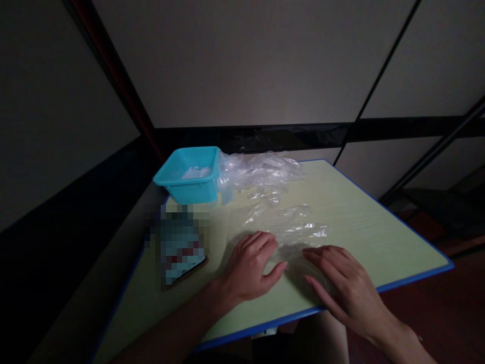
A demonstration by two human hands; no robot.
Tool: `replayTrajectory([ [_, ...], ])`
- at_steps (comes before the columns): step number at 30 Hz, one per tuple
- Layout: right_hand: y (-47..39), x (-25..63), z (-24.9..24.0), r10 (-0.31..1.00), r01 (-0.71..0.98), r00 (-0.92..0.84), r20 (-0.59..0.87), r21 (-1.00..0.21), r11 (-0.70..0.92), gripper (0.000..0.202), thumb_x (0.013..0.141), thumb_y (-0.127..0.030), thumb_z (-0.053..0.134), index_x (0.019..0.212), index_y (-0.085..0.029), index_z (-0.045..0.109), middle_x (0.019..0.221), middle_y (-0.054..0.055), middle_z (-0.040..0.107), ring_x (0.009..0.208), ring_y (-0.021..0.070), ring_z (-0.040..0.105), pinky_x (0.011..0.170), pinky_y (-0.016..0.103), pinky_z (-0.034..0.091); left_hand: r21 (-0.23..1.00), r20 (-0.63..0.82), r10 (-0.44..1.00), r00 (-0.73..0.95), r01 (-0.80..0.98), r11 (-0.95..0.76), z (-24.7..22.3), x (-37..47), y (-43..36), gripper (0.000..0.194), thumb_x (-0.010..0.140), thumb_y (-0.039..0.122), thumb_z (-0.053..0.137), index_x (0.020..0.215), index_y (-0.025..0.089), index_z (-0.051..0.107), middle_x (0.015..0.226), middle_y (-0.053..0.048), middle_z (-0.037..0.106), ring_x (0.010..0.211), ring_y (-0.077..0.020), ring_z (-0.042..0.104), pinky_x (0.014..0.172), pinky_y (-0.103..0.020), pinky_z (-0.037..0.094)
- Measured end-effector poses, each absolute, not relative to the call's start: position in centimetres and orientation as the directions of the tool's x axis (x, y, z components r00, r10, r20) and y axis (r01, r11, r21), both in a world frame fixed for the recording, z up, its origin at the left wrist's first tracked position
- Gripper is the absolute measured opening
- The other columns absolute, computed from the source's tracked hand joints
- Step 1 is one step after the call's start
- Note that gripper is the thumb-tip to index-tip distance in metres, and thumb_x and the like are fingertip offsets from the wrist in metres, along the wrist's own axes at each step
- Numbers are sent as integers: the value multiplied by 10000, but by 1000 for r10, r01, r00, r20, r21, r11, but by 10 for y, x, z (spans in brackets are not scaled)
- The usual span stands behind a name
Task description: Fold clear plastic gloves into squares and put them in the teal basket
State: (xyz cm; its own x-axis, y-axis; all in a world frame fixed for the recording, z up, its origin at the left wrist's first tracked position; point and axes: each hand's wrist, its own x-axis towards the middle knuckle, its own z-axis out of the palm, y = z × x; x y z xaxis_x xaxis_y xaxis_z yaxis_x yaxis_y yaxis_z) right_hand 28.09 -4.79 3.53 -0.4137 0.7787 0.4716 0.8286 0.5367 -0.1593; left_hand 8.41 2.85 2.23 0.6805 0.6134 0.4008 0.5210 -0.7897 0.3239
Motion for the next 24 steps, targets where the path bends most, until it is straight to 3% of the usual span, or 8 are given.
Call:
replayTrajectory([
  [3, -54, 279, 25, 873, 900, -275, 403, -212, 381, 320, 876, -268, 415, 1141, -115, 510, 1102, 134, 588, 994, 243, 547, 837, 430, 462, 199, 267, 593, 760, 559, -805, 27, 75, 30, 539, 830, 447, 457, 1245, 105, 414, 1352, -144, 395, 1246, -254, 346, 1006, -407, 305],
  [6, -52, 283, 20, 929, 944, -125, 349, -247, 220, 387, 889, -281, 357, 1196, -85, 487, 1200, 158, 537, 1077, 258, 520, 893, 444, 454, 87, 140, 605, 784, 598, -796, 28, 65, 27, 702, 829, 552, 399, 1345, 96, 264, 1435, -153, 217, 1324, -260, 167, 1045, -443, 222],
  [9, -47, 283, 20, 937, 957, -109, 332, -221, 190, 441, 894, -282, 321, 1249, -50, 443, 1272, 177, 477, 1159, 268, 460, 952, 456, 415, 63, 108, 675, 730, 673, -737, 23, 57, 16, 724, 820, 586, 379, 1341, 93, 281, 1432, -161, 209, 1323, -270, 158, 1031, -453, 254],
  [14, -39, 274, 14, 917, 945, -245, 316, -132, 298, 513, 895, -285, 311, 1355, -59, 289, 1380, 171, 337, 1282, 253, 291, 1018, 458, 331, 63, 142, 747, 650, 747, -662, 8, 56, -10, 752, 785, 592, 447, 1344, 117, 285, 1425, -145, 243, 1314, -276, 193, 1028, -465, 271],
  [20, -26, 296, 0, 871, 895, -430, 238, -17, 446, 855, 806, -584, 404, 1404, -76, 64, 1433, 186, 165, 1319, 286, 135, 1037, 480, 257, 25, 152, 765, 626, 771, -636, 1, 57, -22, 742, 802, 589, 417, 1351, 113, 272, 1424, -139, 243, 1308, -285, 210, 1020, -480, 285],
  [24, -25, 318, -4, 894, 909, -411, 177, 8, 416, 912, 780, -643, 383, 1399, -68, 37, 1434, 189, 143, 1318, 288, 130, 1038, 473, 254, -2, 194, 755, 626, 770, -638, -1, 56, -21, 696, 828, 556, 398, 1353, 118, 270, 1423, -128, 248, 1304, -278, 228, 1015, -473, 301],
])
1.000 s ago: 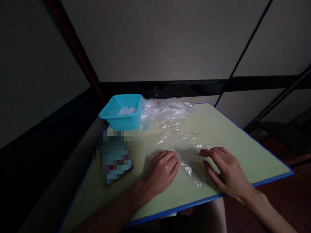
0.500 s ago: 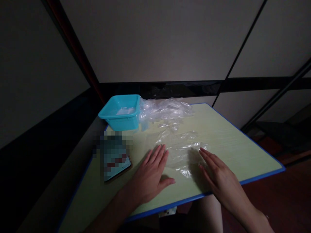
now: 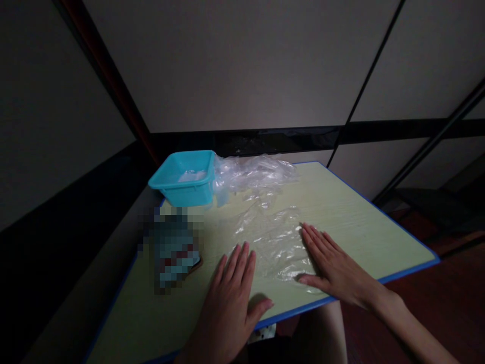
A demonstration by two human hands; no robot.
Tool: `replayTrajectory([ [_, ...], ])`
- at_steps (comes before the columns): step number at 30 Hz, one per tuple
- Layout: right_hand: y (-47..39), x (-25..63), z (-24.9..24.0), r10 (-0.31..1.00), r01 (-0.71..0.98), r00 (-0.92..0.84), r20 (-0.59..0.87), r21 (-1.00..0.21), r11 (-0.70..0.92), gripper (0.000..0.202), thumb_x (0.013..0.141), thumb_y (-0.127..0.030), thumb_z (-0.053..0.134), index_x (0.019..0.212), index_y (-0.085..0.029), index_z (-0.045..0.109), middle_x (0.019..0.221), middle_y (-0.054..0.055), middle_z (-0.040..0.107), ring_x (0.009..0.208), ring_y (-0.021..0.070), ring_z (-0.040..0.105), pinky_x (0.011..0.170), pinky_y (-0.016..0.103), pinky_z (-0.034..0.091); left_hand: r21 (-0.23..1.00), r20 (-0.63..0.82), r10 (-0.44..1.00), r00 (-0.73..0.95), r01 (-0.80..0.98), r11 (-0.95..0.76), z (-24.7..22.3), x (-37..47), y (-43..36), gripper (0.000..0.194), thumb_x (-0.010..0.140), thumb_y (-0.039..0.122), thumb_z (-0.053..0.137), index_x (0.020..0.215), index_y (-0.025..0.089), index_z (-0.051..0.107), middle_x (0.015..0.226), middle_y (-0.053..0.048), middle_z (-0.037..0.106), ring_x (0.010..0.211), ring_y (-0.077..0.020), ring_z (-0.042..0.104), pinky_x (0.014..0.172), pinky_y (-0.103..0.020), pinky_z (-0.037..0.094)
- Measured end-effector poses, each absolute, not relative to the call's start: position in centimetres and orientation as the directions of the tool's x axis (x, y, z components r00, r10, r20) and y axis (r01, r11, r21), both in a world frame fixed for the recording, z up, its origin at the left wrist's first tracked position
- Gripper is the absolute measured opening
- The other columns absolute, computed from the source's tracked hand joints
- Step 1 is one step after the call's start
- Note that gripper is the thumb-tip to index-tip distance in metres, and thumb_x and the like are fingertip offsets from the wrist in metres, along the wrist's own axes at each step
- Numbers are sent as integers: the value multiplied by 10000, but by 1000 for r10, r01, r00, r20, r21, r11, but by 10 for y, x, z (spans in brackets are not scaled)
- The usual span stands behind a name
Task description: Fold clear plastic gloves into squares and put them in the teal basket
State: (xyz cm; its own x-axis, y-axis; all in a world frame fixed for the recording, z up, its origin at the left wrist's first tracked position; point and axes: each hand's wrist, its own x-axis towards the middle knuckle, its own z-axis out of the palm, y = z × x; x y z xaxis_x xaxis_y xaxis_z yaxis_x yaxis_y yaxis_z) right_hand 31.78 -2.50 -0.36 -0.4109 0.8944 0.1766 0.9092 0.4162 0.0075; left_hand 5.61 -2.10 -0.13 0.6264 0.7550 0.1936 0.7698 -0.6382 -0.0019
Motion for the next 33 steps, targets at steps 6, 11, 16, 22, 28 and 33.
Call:
replayTrajectory([
  [6, -29, 329, -6, 909, 921, -384, 164, -5, 390, 915, 776, -646, 384, 1398, -105, -13, 1445, 160, 126, 1319, 275, 144, 1046, 471, 233, -6, 219, 750, 624, 770, -638, -4, 56, -20, 687, 831, 547, 396, 1358, 126, 262, 1429, -119, 237, 1308, -278, 217, 1013, -467, 307],
  [11, -24, 336, -5, 904, 913, -402, 147, -12, 408, 958, 749, -680, 385, 1392, -117, -47, 1443, 159, 123, 1316, 280, 163, 1050, 483, 209, 1, 223, 757, 614, 776, -630, -5, 56, -20, 708, 812, 552, 427, 1359, 134, 259, 1434, -114, 228, 1307, -282, 219, 1012, -465, 308],
  [16, -18, 339, -2, 903, 906, -419, 90, -27, 423, 992, 726, -708, 383, 1389, -115, -56, 1443, 165, 105, 1316, 293, 146, 1048, 499, 198, 11, 228, 766, 601, 785, -619, -5, 57, -20, 728, 802, 567, 428, 1364, 139, 251, 1437, -106, 224, 1309, -289, 209, 1006, -463, 318],
  [22, -21, 341, 5, 912, 909, -405, 69, -80, 409, 1027, 716, -706, 407, 1378, -118, -116, 1447, 168, 42, 1318, 304, 99, 1045, 517, 197, 43, 224, 790, 571, 804, -594, -4, 57, -22, 757, 772, 572, 478, 1358, 140, 269, 1433, -136, 227, 1305, -307, 207, 1003, -466, 322],
  [28, -19, 336, 15, 898, 894, -422, 126, -110, 435, 842, 827, -585, 362, 1380, -178, -125, 1455, 128, 46, 1323, 260, 96, 1047, 494, 210, 84, 271, 769, 579, 782, -618, 8, 69, -23, 713, 802, 515, 478, 1355, 123, 258, 1440, -147, 200, 1313, -314, 167, 1009, -508, 300],
  [33, -14, 330, 2, 864, 871, -482, 145, -26, 490, 894, 792, -627, 381, 1396, -116, -36, 1440, 170, 118, 1323, 267, 113, 1044, 478, 228, 181, 242, 717, 654, 696, -695, 28, 122, -12, 640, 867, 476, 380, 1335, 51, 280, 1430, -160, 225, 1315, -259, 192, 1028, -408, 322],
])
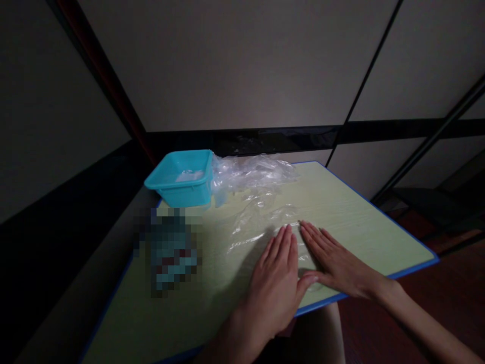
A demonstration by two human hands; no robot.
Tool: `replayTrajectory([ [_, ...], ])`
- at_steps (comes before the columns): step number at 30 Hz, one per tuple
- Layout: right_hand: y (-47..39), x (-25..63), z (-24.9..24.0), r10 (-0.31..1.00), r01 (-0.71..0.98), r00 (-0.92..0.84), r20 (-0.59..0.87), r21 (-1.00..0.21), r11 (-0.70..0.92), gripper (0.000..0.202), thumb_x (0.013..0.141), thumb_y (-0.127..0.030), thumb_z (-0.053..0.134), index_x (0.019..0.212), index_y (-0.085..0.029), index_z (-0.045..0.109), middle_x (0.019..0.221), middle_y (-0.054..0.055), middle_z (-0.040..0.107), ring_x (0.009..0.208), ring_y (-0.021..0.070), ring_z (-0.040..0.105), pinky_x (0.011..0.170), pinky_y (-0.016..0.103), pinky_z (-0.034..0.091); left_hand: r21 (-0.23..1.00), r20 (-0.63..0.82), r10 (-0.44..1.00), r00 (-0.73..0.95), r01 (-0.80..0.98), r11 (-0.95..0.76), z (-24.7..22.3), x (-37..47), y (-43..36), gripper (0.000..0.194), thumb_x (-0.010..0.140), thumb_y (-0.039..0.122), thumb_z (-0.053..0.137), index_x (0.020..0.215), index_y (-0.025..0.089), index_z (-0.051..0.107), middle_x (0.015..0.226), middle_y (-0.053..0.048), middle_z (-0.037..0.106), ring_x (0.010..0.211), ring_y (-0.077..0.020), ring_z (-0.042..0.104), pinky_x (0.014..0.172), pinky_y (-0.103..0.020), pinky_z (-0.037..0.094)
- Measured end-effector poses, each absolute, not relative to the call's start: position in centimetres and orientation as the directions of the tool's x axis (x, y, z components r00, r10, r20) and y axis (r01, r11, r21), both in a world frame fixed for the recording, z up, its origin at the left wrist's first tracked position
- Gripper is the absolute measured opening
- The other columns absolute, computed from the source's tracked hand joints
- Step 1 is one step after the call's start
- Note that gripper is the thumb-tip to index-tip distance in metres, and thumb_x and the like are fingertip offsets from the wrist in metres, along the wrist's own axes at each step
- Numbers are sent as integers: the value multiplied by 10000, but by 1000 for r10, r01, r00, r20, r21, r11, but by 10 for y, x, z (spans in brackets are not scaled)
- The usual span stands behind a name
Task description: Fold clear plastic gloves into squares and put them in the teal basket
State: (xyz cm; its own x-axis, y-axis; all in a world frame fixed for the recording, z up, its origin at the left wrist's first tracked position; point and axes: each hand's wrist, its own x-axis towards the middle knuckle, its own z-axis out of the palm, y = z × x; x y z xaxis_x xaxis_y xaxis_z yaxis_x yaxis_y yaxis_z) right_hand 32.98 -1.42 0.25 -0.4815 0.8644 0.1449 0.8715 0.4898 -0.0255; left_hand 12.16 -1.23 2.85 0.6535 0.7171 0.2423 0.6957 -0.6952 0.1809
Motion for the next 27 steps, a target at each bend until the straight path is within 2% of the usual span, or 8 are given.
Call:
replayTrajectory([
  [3, -15, 330, -5, 864, 876, -476, 164, 7, 482, 880, 796, -614, 387, 1399, -96, 6, 1440, 166, 146, 1324, 259, 133, 1046, 461, 241, 170, 274, 644, 714, 623, -763, 26, 152, 3, 618, 891, 456, 326, 1325, 19, 284, 1418, -162, 263, 1319, -236, 187, 1050, -375, 286],
  [6, -16, 330, -8, 870, 888, -454, 192, 22, 459, 879, 790, -609, 394, 1399, -89, 32, 1438, 157, 181, 1322, 255, 156, 1042, 457, 259, 168, 253, 631, 733, 609, -775, 14, 167, 18, 651, 893, 490, 283, 1324, 2, 279, 1409, -171, 282, 1313, -234, 211, 1061, -360, 251],
  [10, -16, 329, -6, 866, 886, -460, 197, 29, 463, 913, 775, -630, 393, 1395, -57, 45, 1425, 187, 203, 1318, 272, 165, 1030, 465, 277, 157, 228, 609, 760, 589, -793, 0, 164, 26, 659, 895, 518, 210, 1333, 29, 269, 1421, -149, 265, 1322, -221, 184, 1063, -366, 221],
  [16, -15, 328, -6, 872, 887, -460, 167, 34, 461, 932, 764, -667, 366, 1391, -41, 79, 1427, 197, 170, 1318, 286, 146, 1032, 466, 269, 106, 213, 603, 769, 595, -797, -1, 147, 26, 669, 888, 539, 214, 1353, 60, 237, 1441, -124, 218, 1334, -203, 131, 1073, -349, 178],
  [21, -14, 330, -11, 870, 885, -460, 177, 16, 465, 957, 753, -686, 360, 1395, -72, 4, 1437, 174, 144, 1313, 296, 168, 1040, 467, 248, 93, 155, 643, 750, 637, -765, 3, 124, 31, 653, 894, 542, 170, 1365, 92, 220, 1453, -97, 179, 1336, -186, 112, 1078, -339, 168],
  [27, -14, 331, -11, 871, 886, -456, 181, -4, 464, 960, 758, -681, 360, 1386, -101, -78, 1443, 156, 117, 1306, 302, 189, 1037, 476, 257, 58, 100, 715, 692, 713, -698, 4, 85, 37, 616, 904, 499, 226, 1367, 94, 221, 1448, -96, 185, 1327, -193, 163, 1074, -351, 195],
])
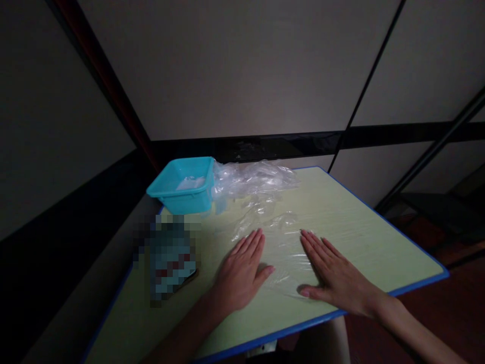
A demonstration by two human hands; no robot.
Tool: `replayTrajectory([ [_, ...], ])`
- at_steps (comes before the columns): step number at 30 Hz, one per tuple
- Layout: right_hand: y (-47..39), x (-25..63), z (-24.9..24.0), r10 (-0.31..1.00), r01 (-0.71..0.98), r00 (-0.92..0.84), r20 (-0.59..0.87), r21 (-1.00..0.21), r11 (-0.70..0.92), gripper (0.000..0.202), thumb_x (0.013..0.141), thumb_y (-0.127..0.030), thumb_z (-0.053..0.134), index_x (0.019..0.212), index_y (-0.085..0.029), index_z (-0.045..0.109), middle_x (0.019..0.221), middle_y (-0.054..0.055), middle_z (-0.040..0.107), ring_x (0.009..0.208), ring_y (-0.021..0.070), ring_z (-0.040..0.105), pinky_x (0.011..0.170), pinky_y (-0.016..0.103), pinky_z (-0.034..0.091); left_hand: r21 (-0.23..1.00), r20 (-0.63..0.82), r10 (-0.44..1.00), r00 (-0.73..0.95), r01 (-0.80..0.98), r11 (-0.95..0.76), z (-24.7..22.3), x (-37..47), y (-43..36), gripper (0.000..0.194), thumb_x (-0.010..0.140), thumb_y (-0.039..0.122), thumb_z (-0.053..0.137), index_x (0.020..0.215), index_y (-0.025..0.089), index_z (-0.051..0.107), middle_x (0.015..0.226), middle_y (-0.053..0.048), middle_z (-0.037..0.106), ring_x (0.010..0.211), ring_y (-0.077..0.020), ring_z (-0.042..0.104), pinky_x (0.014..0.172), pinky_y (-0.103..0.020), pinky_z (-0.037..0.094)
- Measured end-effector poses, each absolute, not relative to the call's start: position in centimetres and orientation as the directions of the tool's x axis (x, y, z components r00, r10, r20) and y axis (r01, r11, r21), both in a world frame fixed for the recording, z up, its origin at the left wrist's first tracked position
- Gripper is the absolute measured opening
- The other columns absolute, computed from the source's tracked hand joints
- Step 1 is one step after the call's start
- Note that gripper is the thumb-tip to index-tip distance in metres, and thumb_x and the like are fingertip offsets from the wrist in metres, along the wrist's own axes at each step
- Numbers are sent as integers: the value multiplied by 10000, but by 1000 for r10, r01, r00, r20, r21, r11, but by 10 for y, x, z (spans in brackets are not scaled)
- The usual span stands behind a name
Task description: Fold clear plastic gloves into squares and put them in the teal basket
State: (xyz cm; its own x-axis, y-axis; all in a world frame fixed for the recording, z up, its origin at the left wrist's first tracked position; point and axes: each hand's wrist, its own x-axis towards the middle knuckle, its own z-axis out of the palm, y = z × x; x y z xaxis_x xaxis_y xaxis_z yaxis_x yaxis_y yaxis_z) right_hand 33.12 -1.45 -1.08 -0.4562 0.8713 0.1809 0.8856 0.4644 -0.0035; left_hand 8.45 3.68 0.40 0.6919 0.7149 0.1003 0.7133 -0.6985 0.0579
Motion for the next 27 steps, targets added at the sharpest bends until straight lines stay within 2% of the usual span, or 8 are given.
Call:
replayTrajectory([
  [8, -25, 343, -8, 888, 891, -451, 94, -12, 454, 963, 758, -673, 380, 1388, -111, -83, 1443, 163, 80, 1309, 307, 152, 1034, 510, 241, 46, 97, 742, 663, 742, -669, 1, 71, 38, 640, 876, 497, 321, 1364, 91, 234, 1445, -107, 194, 1325, -214, 170, 1068, -368, 209],
  [12, -35, 362, -1, 885, 882, -464, 37, -77, 465, 985, 748, -655, 427, 1387, -131, -108, 1447, 152, 39, 1302, 329, 134, 1021, 530, 249, 53, 101, 736, 669, 736, -675, 3, 71, 36, 650, 865, 494, 349, 1362, 88, 241, 1446, -111, 190, 1327, -221, 163, 1070, -374, 205],
  [15, -36, 375, 15, 892, 881, -450, 26, -153, 449, 893, 800, -580, 423, 1387, -193, -128, 1456, 106, 29, 1300, 314, 143, 1012, 522, 277, 65, 92, 728, 679, 726, -685, 4, 70, 30, 662, 860, 489, 364, 1369, 93, 218, 1450, -108, 172, 1329, -218, 153, 1072, -377, 200],
  [18, -22, 372, 36, 897, 877, -436, 68, -190, 441, 769, 850, -508, 390, 1398, -252, -85, 1465, 53, 19, 1313, 287, 110, 1041, 509, 225, 80, 77, 720, 690, 715, -694, 6, 68, 22, 671, 850, 486, 389, 1375, 111, 205, 1454, -98, 156, 1331, -213, 144, 1076, -378, 187],
  [22, 23, 341, 48, 806, 777, -591, 36, -243, 581, 683, 884, -476, 343, 1407, -243, -28, 1472, 35, 35, 1334, 227, 80, 1082, 452, 147, 109, 89, 699, 710, 690, -715, 6, 67, 12, 676, 842, 483, 411, 1380, 137, 191, 1459, -79, 141, 1334, -202, 129, 1082, -368, 177],
  [27, 79, 302, 30, 678, 652, -735, -6, -281, 704, 597, 917, -459, 240, 1409, -189, 36, 1470, 57, 92, 1338, 182, 86, 1091, 429, 120, 139, 78, 699, 711, 687, -713, 6, 65, 9, 677, 844, 474, 421, 1384, 143, 184, 1461, -79, 132, 1335, -202, 122, 1090, -366, 162],
])
